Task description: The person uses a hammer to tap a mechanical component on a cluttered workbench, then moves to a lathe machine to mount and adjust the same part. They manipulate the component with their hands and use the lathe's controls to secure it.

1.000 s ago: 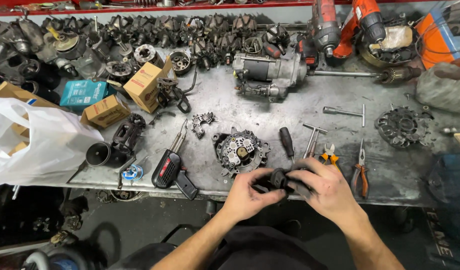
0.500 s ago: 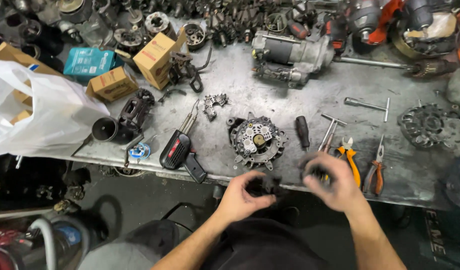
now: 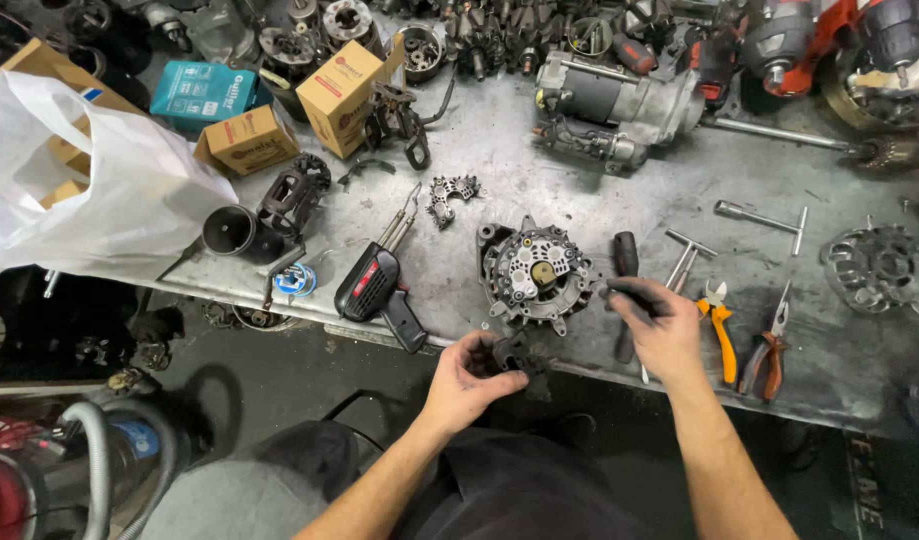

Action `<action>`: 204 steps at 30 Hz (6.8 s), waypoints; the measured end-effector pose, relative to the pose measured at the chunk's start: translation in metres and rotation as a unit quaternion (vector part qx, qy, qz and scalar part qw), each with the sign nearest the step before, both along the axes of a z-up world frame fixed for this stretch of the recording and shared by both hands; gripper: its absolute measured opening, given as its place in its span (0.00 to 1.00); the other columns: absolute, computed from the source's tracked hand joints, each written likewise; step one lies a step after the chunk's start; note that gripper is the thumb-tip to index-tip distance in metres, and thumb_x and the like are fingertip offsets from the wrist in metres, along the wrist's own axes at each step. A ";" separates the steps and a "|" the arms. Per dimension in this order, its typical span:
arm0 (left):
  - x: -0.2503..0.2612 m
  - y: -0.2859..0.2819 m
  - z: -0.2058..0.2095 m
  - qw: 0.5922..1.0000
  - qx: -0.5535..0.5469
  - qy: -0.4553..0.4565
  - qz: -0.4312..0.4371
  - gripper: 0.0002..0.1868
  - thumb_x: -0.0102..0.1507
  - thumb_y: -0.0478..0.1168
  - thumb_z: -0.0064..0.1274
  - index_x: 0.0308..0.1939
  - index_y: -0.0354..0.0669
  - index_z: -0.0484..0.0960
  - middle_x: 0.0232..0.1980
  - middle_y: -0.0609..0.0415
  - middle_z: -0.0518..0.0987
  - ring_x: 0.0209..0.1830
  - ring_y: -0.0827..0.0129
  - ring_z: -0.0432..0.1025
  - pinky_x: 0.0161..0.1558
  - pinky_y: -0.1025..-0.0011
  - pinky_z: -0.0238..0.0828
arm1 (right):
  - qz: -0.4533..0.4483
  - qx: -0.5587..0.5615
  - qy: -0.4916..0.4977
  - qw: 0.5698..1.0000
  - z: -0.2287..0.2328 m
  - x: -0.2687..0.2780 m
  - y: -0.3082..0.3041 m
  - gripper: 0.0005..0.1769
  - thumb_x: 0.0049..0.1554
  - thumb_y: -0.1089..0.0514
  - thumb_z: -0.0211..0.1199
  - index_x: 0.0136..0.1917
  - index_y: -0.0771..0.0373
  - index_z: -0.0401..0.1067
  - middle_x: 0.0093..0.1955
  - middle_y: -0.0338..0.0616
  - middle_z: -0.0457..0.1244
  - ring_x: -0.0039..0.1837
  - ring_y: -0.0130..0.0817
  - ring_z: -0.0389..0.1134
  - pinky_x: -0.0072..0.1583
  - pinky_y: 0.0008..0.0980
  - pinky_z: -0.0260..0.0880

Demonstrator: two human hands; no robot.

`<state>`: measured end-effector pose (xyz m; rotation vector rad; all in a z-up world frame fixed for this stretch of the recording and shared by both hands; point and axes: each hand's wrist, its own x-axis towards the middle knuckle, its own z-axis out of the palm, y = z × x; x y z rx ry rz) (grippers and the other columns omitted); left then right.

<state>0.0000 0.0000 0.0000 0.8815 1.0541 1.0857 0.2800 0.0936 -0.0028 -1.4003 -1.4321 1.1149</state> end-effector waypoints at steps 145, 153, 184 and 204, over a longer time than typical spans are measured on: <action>0.010 0.103 0.007 0.871 0.320 0.372 0.012 0.43 0.38 0.53 0.72 0.59 0.54 0.81 0.67 0.44 0.75 0.69 0.46 0.67 0.69 0.51 0.61 | -0.009 0.342 -0.334 0.878 0.052 -0.065 -0.032 0.10 0.53 0.63 0.71 0.50 0.62 0.78 0.51 0.42 0.70 0.51 0.43 0.71 0.53 0.40 0.68; 0.010 0.103 0.008 0.872 0.316 0.373 0.012 0.43 0.39 0.53 0.72 0.59 0.55 0.81 0.68 0.45 0.74 0.68 0.46 0.67 0.68 0.52 0.62 | 0.005 0.358 -0.356 0.863 0.049 -0.061 -0.028 0.11 0.51 0.63 0.71 0.49 0.60 0.78 0.50 0.39 0.71 0.50 0.40 0.71 0.51 0.38 0.65; 0.006 0.106 0.009 0.866 0.337 0.369 0.007 0.43 0.38 0.52 0.74 0.59 0.53 0.81 0.67 0.44 0.74 0.66 0.46 0.68 0.67 0.53 0.64 | 0.000 0.147 -0.269 0.952 0.052 -0.024 -0.025 0.15 0.51 0.57 0.71 0.51 0.64 0.78 0.53 0.47 0.68 0.48 0.40 0.72 0.51 0.36 0.73; -0.089 0.100 -0.036 0.840 0.317 0.399 0.188 0.30 0.55 0.47 0.68 0.57 0.41 0.78 0.65 0.43 0.77 0.66 0.49 0.72 0.66 0.57 0.70 | 0.006 -0.047 -0.252 0.966 -0.067 0.075 -0.042 0.20 0.51 0.50 0.73 0.54 0.61 0.80 0.44 0.43 0.73 0.45 0.29 0.72 0.51 0.31 0.71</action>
